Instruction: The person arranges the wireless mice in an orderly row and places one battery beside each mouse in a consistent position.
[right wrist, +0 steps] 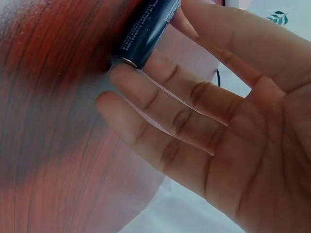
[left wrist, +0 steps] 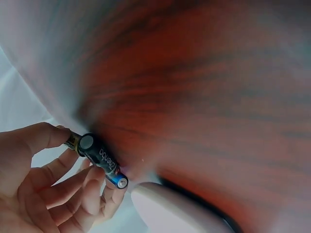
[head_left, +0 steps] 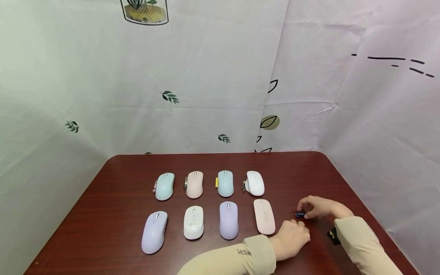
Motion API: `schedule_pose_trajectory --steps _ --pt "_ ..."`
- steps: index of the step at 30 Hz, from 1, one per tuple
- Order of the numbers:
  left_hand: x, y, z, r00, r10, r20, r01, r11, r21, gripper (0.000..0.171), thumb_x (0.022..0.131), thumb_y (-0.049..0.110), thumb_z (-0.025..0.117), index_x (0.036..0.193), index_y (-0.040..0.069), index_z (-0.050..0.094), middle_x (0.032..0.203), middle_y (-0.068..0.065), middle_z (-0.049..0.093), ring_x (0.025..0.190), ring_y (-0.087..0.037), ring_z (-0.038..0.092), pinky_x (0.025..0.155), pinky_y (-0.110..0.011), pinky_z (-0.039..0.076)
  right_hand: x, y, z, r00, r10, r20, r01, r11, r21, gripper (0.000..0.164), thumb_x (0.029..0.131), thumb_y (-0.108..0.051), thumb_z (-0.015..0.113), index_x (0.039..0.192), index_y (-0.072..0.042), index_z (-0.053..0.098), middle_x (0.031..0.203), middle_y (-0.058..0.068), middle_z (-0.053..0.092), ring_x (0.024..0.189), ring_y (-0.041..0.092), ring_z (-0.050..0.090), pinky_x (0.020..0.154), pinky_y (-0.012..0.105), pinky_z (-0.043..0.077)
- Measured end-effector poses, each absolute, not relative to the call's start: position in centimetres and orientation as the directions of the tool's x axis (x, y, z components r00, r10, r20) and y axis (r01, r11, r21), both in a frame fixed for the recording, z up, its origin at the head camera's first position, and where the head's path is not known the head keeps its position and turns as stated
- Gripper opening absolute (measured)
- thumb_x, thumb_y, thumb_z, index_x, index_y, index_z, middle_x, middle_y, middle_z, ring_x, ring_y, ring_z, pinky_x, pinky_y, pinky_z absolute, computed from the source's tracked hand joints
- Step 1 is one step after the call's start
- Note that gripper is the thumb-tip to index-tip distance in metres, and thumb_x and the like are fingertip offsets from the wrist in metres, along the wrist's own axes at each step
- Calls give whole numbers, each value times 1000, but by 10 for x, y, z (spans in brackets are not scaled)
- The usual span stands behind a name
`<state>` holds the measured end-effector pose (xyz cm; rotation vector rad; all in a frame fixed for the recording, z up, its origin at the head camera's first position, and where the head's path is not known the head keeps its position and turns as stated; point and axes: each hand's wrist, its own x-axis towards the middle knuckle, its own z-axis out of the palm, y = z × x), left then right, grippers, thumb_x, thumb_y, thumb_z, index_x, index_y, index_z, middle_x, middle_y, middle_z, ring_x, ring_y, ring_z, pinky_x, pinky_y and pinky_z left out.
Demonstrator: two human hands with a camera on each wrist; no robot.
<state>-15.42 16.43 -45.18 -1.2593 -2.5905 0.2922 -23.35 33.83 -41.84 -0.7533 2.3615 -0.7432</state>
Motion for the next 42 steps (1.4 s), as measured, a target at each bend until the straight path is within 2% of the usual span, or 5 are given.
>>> schedule_pose_trajectory --steps 11,17,25,35,42 --pt "-161 152 -441 -593 779 204 752 626 -206 10 81 35 71 82 28 64 78 14 62 63 0 54 50 -15 43 -231 336 -417 -710 -616 -341 -295 700 -650 13 86 -5 63 97 1 60 75 -2 48 50 3 37 47 21 35" --pt "-169 134 -431 -616 748 248 733 659 -167 11 85 31 68 84 23 61 75 10 62 63 -1 57 49 -15 43 -231 334 -418 -712 -604 -357 -270 706 -655 15 86 -6 63 99 2 58 72 -2 45 48 4 35 45 20 33" --pt "-190 85 -414 -681 689 250 715 699 20 29 82 18 71 110 24 65 83 7 69 71 -4 62 56 -15 45 -232 333 -419 -728 -589 -350 -299 732 -612 16 87 -8 63 100 0 57 74 -1 44 48 5 35 45 22 34" --pt "-195 22 -398 -729 582 360 660 738 143 17 79 11 69 94 17 64 69 4 64 62 -11 62 46 -22 40 -237 326 -416 -718 -584 -379 -291 747 -598 15 88 -8 62 100 -2 57 69 -1 45 47 6 35 45 23 33" --pt "-193 -19 -397 -765 501 405 616 753 231 22 77 7 69 97 13 62 71 3 65 61 -9 60 50 -24 44 -238 326 -415 -710 -595 -377 -303 741 -599 15 87 -9 64 98 -1 57 66 -1 46 47 5 36 48 23 34"
